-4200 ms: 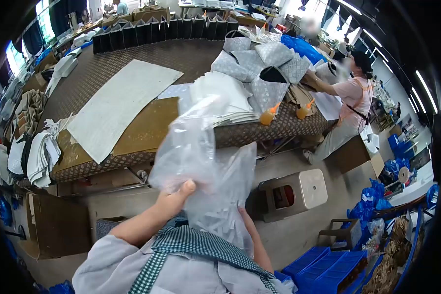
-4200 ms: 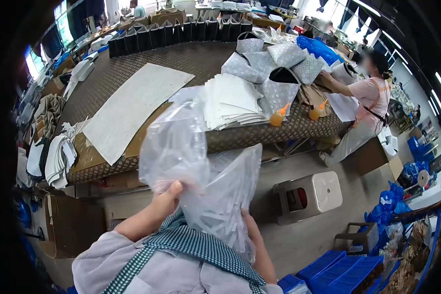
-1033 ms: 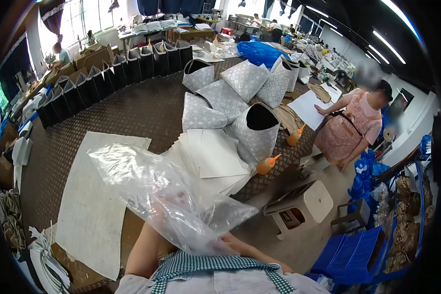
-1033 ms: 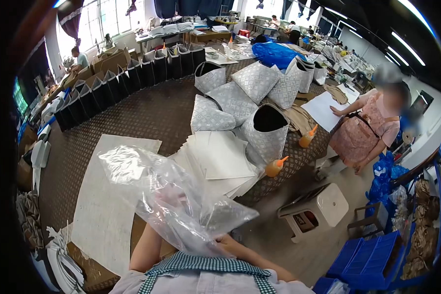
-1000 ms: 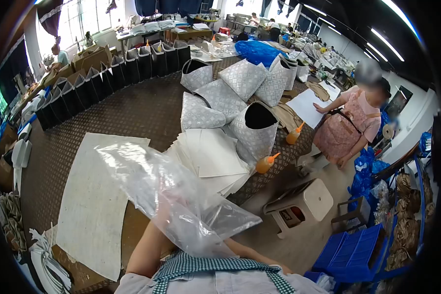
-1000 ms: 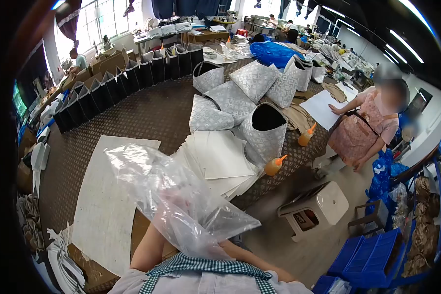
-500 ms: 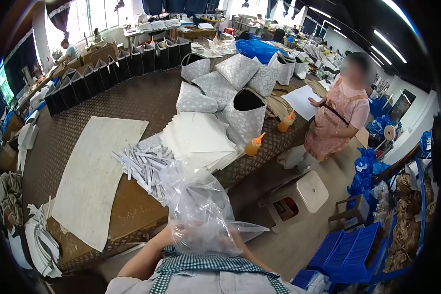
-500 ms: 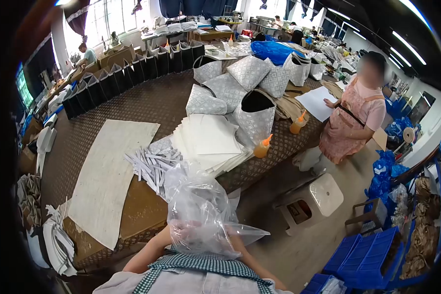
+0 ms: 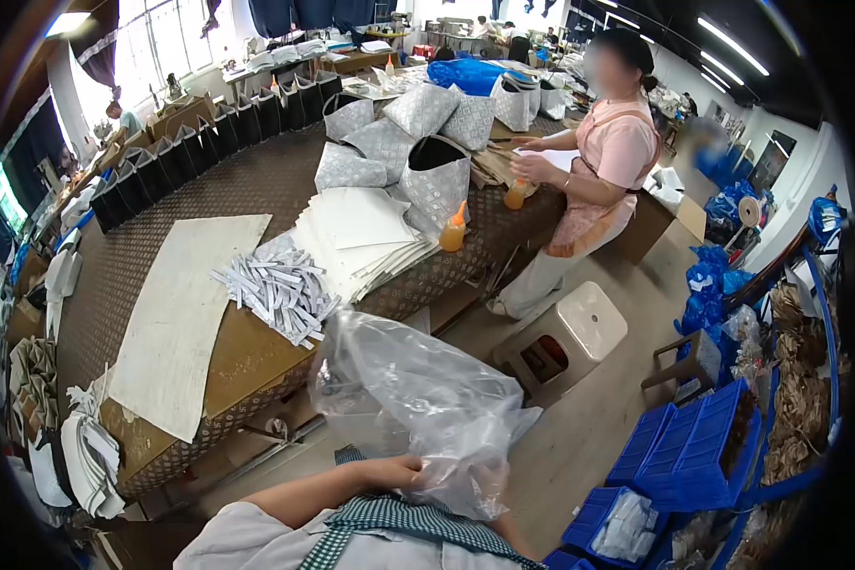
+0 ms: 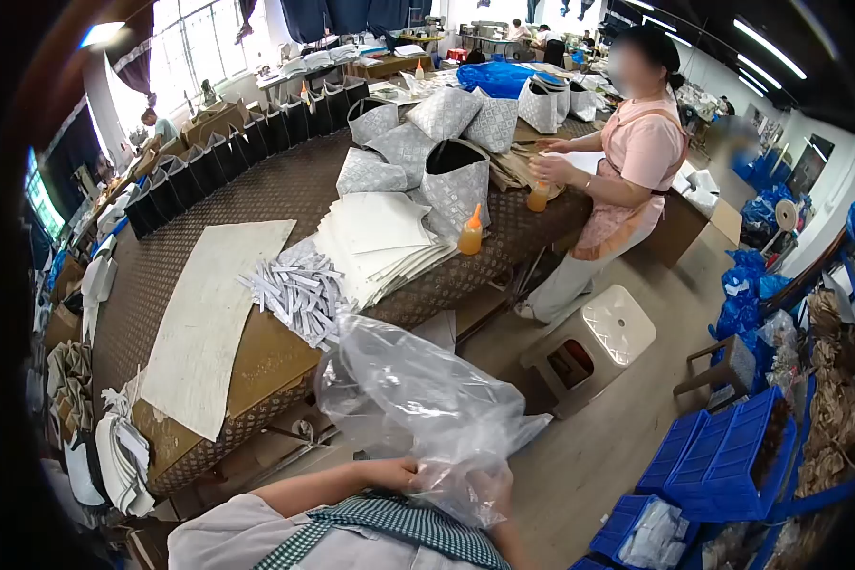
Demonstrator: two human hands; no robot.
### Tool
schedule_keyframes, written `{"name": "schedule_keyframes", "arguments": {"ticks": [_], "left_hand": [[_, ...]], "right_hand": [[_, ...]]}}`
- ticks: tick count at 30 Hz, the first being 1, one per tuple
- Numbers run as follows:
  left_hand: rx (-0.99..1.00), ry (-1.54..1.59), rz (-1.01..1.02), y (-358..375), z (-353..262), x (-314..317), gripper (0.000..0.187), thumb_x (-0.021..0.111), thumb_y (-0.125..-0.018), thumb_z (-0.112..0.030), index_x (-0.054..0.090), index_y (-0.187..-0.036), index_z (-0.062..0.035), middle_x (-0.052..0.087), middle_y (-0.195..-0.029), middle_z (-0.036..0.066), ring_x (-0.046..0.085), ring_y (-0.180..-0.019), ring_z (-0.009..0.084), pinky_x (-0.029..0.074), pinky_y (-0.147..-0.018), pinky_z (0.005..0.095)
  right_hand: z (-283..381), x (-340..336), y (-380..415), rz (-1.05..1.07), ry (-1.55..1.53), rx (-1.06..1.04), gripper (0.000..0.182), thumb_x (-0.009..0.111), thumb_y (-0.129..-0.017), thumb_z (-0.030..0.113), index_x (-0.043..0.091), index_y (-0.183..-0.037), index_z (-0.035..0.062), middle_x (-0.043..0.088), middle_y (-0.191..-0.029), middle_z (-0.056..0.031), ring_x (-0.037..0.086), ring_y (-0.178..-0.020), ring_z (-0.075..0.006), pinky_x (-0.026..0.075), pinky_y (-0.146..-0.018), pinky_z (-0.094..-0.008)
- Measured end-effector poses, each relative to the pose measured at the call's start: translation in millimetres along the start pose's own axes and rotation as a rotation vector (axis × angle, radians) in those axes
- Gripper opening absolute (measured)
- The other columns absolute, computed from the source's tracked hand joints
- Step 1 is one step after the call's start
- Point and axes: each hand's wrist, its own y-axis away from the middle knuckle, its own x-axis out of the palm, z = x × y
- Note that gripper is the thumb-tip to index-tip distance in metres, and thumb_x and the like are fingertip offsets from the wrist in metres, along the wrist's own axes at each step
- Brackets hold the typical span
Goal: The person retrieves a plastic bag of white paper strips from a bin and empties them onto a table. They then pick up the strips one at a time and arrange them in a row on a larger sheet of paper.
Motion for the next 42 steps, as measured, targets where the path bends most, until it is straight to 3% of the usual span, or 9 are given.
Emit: {"name": "schedule_keyframes", "arguments": {"ticks": [2,4,9,11,14,27,35,38,42], "left_hand": [[0.073,0.240,-0.104,-8,32,-13,0.057,0.055,-0.103,-0.036,0.043,-0.149,-0.0049,0.054,-0.139,0.007,0.054,-0.121,0.0172,0.045,-0.101,0.0307],[0.041,0.271,-0.225,6,22,-22,0.072,0.055,-0.102,-0.040,0.022,-0.158,-0.0093,0.040,-0.152,0.012,0.049,-0.129,0.0209,0.044,-0.104,0.0343],[0.293,0.058,-0.177,-13,17,-17,0.110,0.072,-0.088,-0.050,0.001,-0.160,-0.0067,0.016,-0.163,0.016,0.020,-0.149,0.0290,0.026,-0.118,0.0385],[0.325,-0.098,-0.134,-28,26,-6,0.108,0.077,-0.085,-0.045,0.010,-0.159,-0.0017,0.029,-0.158,0.017,0.028,-0.145,0.0276,0.028,-0.116,0.0351],[0.297,-0.123,-0.027,-15,29,8,0.071,0.076,-0.085,-0.025,0.045,-0.143,0.0013,0.061,-0.127,0.009,0.055,-0.115,0.0161,0.044,-0.102,0.0327],[0.677,0.323,-0.674,6,48,-45,0.032,0.068,-0.091,-0.005,0.058,-0.122,-0.0004,0.070,-0.102,0.008,0.070,-0.086,0.0183,0.060,-0.074,0.0323],[0.226,-0.017,0.230,-22,60,96,0.037,0.062,-0.085,-0.012,0.066,-0.120,-0.0007,0.068,-0.105,0.001,0.062,-0.094,0.0115,0.051,-0.083,0.0270],[0.004,-0.236,0.532,-30,88,135,0.038,0.063,-0.083,-0.012,0.066,-0.119,-0.0001,0.069,-0.106,0.003,0.062,-0.098,0.0139,0.050,-0.087,0.0297],[-0.165,-0.548,0.578,-44,129,193,0.034,0.065,-0.086,-0.014,0.067,-0.117,-0.0002,0.069,-0.109,0.007,0.062,-0.102,0.0157,0.050,-0.089,0.0318]], "right_hand": [[-61,-3,6,-0.356,-0.242,-0.116,0.044,0.065,-0.087,0.026,0.060,-0.120,-0.0016,0.069,-0.103,-0.0145,0.067,-0.088,-0.0238,0.056,-0.078,-0.0400],[3,-15,17,-0.190,-1.412,0.093,0.051,0.056,-0.094,0.036,0.055,-0.128,-0.0019,0.066,-0.115,-0.0172,0.065,-0.101,-0.0302,0.053,-0.091,-0.0493],[-53,25,44,-0.167,-0.826,0.093,0.060,0.053,-0.096,0.044,0.050,-0.136,-0.0012,0.057,-0.131,-0.0200,0.057,-0.118,-0.0346,0.047,-0.100,-0.0550],[-47,59,55,-0.131,-0.718,0.158,0.060,0.054,-0.096,0.043,0.050,-0.136,-0.0008,0.056,-0.132,-0.0197,0.057,-0.119,-0.0340,0.047,-0.101,-0.0542],[-42,90,72,-0.083,-0.653,0.199,0.058,0.056,-0.096,0.042,0.050,-0.137,-0.0003,0.055,-0.133,-0.0192,0.056,-0.119,-0.0330,0.047,-0.101,-0.0531],[-33,98,168,-0.115,-0.682,0.203,0.055,0.062,-0.096,0.035,0.049,-0.139,0.0021,0.051,-0.138,-0.0173,0.052,-0.123,-0.0286,0.047,-0.101,-0.0479],[-72,65,197,-0.522,-0.749,-0.039,0.049,0.066,-0.096,0.027,0.050,-0.137,0.0046,0.053,-0.134,-0.0138,0.058,-0.114,-0.0242,0.051,-0.096,-0.0404],[-78,39,254,-0.322,-0.791,0.014,0.049,0.069,-0.093,0.020,0.051,-0.135,0.0026,0.061,-0.124,-0.0119,0.062,-0.108,-0.0222,0.053,-0.091,-0.0376],[-82,22,337,-0.552,-0.541,0.195,0.041,0.076,-0.085,0.015,0.062,-0.121,0.0012,0.068,-0.114,-0.0108,0.065,-0.102,-0.0203,0.054,-0.087,-0.0338]]}}
